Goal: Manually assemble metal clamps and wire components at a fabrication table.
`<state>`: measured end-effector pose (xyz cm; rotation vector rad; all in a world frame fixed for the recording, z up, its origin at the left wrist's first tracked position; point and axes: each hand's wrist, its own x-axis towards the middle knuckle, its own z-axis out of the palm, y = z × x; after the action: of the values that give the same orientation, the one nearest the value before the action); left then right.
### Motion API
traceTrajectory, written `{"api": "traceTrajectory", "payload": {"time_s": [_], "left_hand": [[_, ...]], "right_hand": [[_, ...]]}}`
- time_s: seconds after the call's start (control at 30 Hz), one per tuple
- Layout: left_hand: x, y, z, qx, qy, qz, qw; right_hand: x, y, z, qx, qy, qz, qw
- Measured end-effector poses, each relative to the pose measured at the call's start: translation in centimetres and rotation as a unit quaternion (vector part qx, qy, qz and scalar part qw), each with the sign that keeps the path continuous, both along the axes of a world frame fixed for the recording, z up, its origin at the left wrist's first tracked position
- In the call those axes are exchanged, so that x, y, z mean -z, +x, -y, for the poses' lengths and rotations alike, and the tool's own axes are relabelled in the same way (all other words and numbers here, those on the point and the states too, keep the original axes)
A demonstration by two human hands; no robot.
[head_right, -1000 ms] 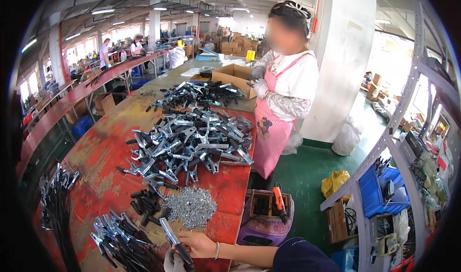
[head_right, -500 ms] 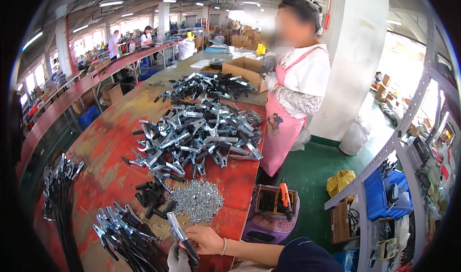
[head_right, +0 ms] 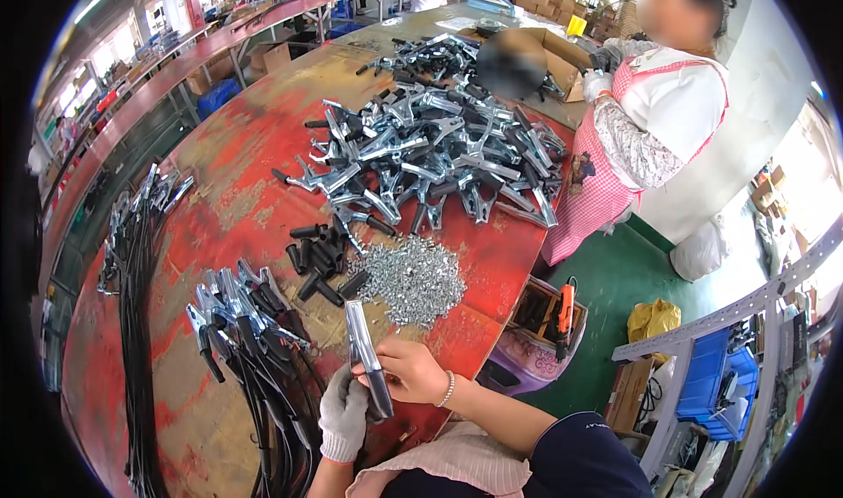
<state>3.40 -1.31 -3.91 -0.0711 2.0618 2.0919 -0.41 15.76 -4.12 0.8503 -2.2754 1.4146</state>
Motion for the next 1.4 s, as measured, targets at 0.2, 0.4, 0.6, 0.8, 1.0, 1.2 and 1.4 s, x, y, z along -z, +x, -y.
{"api": "traceTrajectory", "payload": {"time_s": [0.2, 0.4, 0.6, 0.8, 1.0, 1.2, 1.4], "left_hand": [[0.8, 0.1, -0.3, -0.016, -0.002, -0.022, 1.0], [-1.9, -0.2, -0.4, 0.002, -0.003, 0.062, 0.998], [-0.6, 0.2, 4.4, -0.161, -0.221, -0.1, 0.957], [-3.4, -1.0, 9.3, -0.292, -0.36, -0.15, 0.873], [-4.1, -1.2, 9.1, -0.29, -0.568, -0.027, 0.77], [-3.9, 5.8, 8.8, -0.196, -0.617, -0.161, 0.745], [-2.2, 8.6, 3.9, 0.191, -0.525, -0.188, 0.808]], "right_hand": [[0.2, 0.0, -0.5, 0.01, -0.001, -0.015, 1.0], [-0.3, -0.3, -0.5, -0.019, -0.002, -0.002, 1.0], [-0.3, -4.3, -3.7, 0.073, 0.091, -0.033, 0.993], [-5.4, -20.5, -7.4, 0.245, 0.326, -0.192, 0.893], [-4.6, -32.5, -10.0, 0.323, 0.557, -0.26, 0.719], [-6.4, -31.4, -9.8, 0.198, 0.575, -0.235, 0.758], [-10.5, -24.3, -9.5, 0.23, 0.123, -0.184, 0.948]]}}
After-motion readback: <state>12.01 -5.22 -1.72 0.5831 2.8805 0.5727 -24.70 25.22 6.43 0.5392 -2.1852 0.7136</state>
